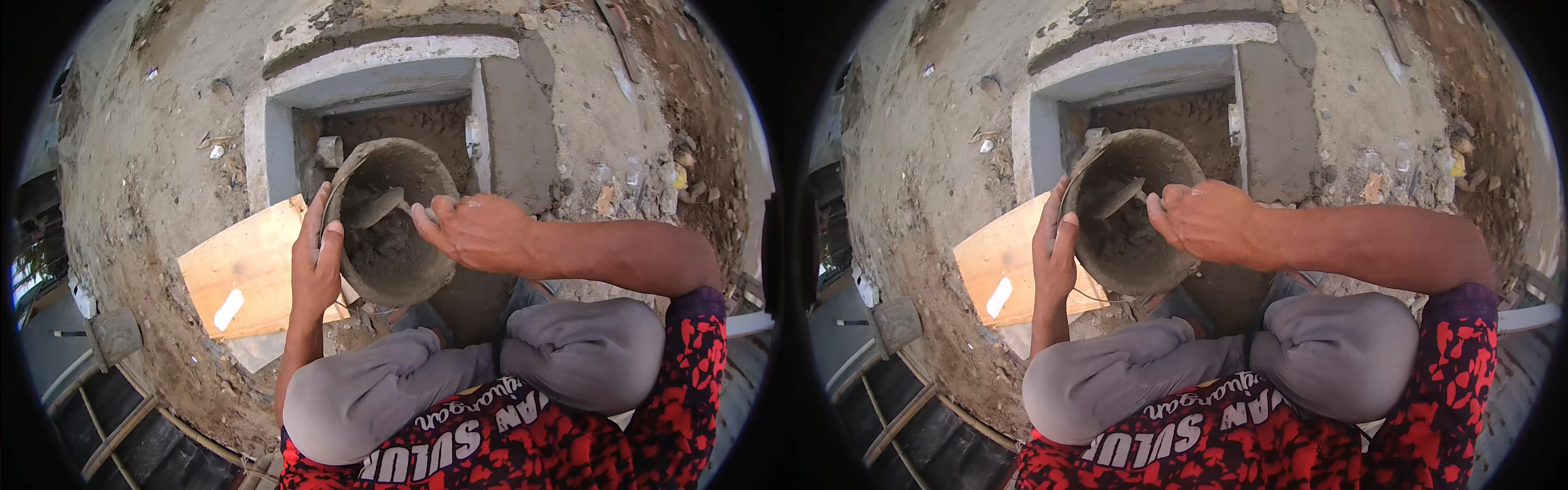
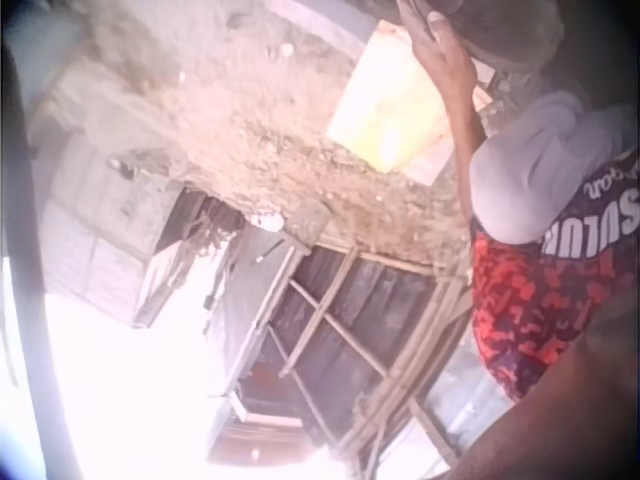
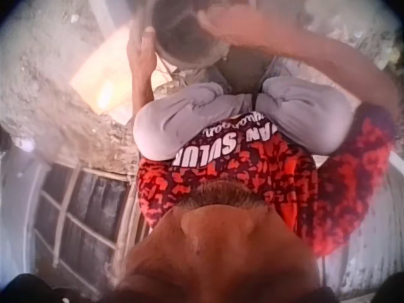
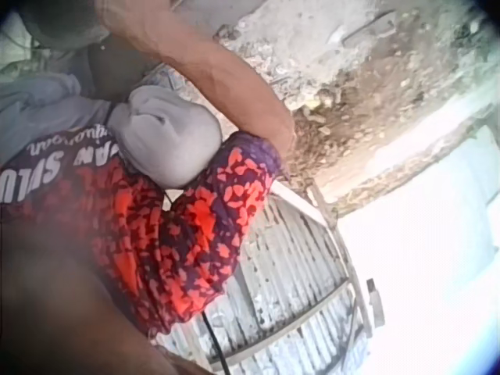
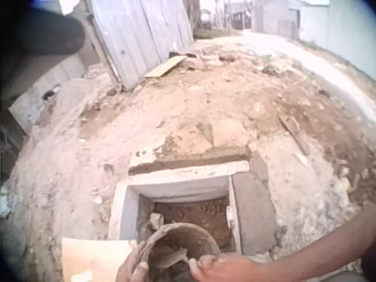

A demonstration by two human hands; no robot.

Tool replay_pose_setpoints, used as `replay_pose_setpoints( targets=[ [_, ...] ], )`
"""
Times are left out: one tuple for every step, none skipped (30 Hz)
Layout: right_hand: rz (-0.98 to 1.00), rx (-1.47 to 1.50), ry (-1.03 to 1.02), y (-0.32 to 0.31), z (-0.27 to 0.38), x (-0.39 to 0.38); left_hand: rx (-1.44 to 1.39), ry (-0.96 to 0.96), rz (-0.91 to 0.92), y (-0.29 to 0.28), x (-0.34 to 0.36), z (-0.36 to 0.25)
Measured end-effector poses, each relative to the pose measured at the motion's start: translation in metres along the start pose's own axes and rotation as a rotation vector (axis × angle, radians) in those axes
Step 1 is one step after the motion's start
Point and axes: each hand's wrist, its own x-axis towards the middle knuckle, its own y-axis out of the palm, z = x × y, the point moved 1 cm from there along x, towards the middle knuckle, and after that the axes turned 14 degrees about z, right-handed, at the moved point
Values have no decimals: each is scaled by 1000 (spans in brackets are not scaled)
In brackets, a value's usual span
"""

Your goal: The person applies wet cement onto the top edges of a rectangular concrete pit using a trowel. They smooth the cement along the edges and then place several flat wooden boards over the pit to cover it.

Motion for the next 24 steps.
replay_pose_setpoints(
  targets=[
    [0,-4,-1,1,7,-7,-103,-40,-12,-6,4,3],
    [99,-21,-43,1,15,-20,-139,-46,-26,-9,6,6],
    [199,-37,-82,0,17,-29,-174,-52,-38,-11,10,9],
    [169,37,-70,0,13,-31,-177,-38,-31,-12,8,7],
    [182,27,-43,-1,1,-29,-162,-24,-60,-6,6,3],
    [31,26,1,-3,-12,-24,-157,-6,-83,0,5,0],
    [-120,20,44,-1,-21,-21,-195,7,-25,4,7,-6],
    [-92,6,75,11,-22,-12,-225,32,-4,9,9,-9],
    [-88,9,93,27,-22,-3,-135,-2,7,14,12,-11],
    [-96,4,103,33,-23,-3,-34,-32,4,14,14,-13],
    [-101,-10,98,28,-15,-5,28,3,-48,7,12,-6],
    [64,38,30,26,1,-16,-44,-11,-60,2,12,-2],
    [230,87,-40,24,9,-24,-116,-27,-73,-1,12,1],
    [289,164,-47,18,7,-30,-37,-3,-82,-1,13,-3],
    [294,162,-34,12,0,-33,-43,7,-75,3,15,-4],
    [271,224,-11,5,-14,-31,-58,22,-68,8,16,-5],
    [248,295,7,2,-22,-28,-71,27,-58,12,15,-5],
    [256,302,13,8,-25,-21,-78,25,-49,16,15,-6],
    [169,211,105,20,-29,-11,-57,32,-30,20,17,-8],
    [77,120,180,22,-28,-2,-28,28,-22,20,16,-9],
    [82,125,165,27,-21,-2,-1,22,-16,19,15,-9],
    [128,272,174,32,-14,-8,26,23,-37,18,16,-9],
    [171,433,158,38,-6,-10,36,-18,-50,18,15,-8],
    [167,449,121,32,-1,-15,10,-12,-42,19,14,-13]
  ],
)
